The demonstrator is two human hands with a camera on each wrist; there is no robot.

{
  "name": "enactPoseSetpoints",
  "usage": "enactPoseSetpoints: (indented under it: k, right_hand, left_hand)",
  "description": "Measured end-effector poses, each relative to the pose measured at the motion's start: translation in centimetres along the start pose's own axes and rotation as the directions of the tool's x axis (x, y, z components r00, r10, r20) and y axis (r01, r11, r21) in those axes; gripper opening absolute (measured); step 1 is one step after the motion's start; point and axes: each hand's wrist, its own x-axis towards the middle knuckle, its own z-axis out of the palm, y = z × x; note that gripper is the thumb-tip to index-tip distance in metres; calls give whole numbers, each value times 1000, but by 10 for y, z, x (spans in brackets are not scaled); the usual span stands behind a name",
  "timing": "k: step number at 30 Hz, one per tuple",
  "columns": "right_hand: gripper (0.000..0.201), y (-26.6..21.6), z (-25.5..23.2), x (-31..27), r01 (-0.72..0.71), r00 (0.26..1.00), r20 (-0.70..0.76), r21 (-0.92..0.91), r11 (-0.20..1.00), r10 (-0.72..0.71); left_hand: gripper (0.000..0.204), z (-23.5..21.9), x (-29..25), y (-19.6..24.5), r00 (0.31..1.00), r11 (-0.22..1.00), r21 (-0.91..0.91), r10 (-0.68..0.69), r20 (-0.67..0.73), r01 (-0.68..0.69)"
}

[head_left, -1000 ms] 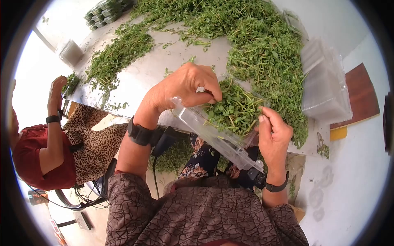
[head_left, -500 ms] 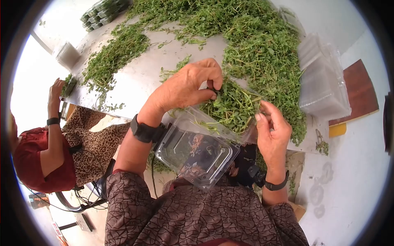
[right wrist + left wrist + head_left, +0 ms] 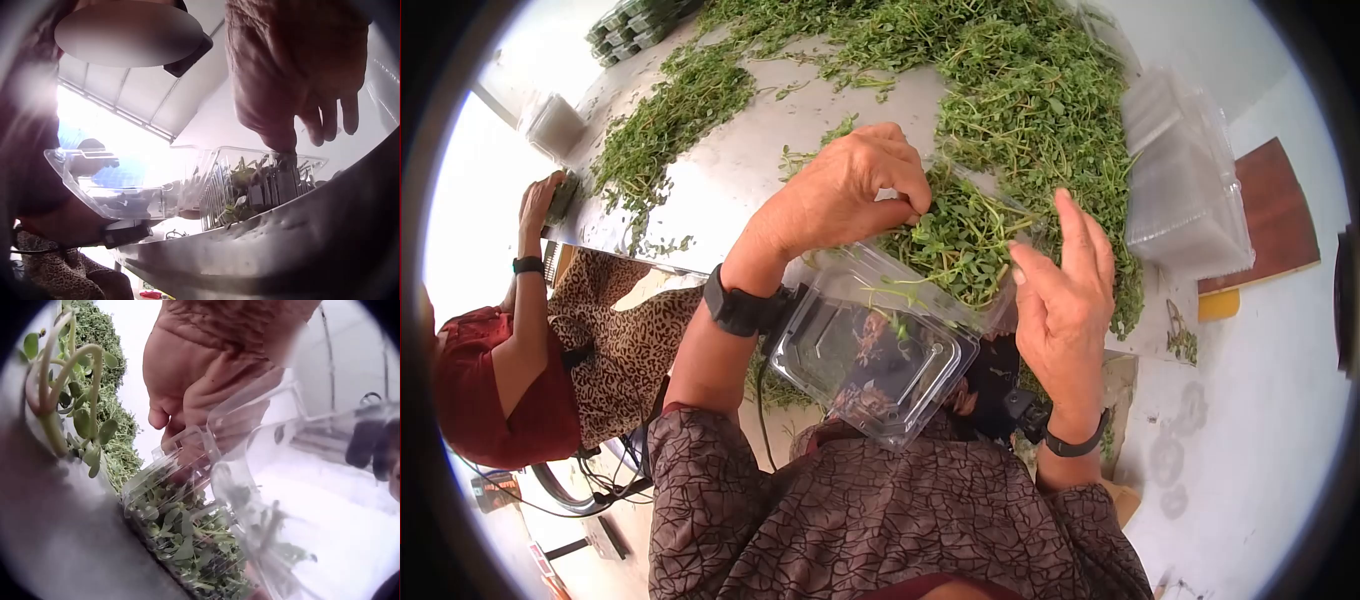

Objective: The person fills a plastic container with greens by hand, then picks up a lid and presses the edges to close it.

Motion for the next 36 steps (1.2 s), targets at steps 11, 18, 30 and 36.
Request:
enactPoseSetpoints:
  k: [11,18,30,36]
  right_hand:
    - [60,-8,-28,-14,221,947,199,168,961,-253]
    - [33,-30,-9,-25,338,925,83,272,901,-372]
    - [31,-33,-9,-34,345,883,216,305,888,-417]
    - [23,-36,-7,-30,338,920,101,288,896,-380]
  left_hand:
    - [11,2,-4,-4,999,996,-86,-38,-11,37]
    - [13,1,-4,0,1000,1000,-25,-17,-20,16]
    - [15,3,-7,-2,997,994,-84,-74,-22,72]
    - [14,1,-7,-1,995,992,-90,-95,-11,93]
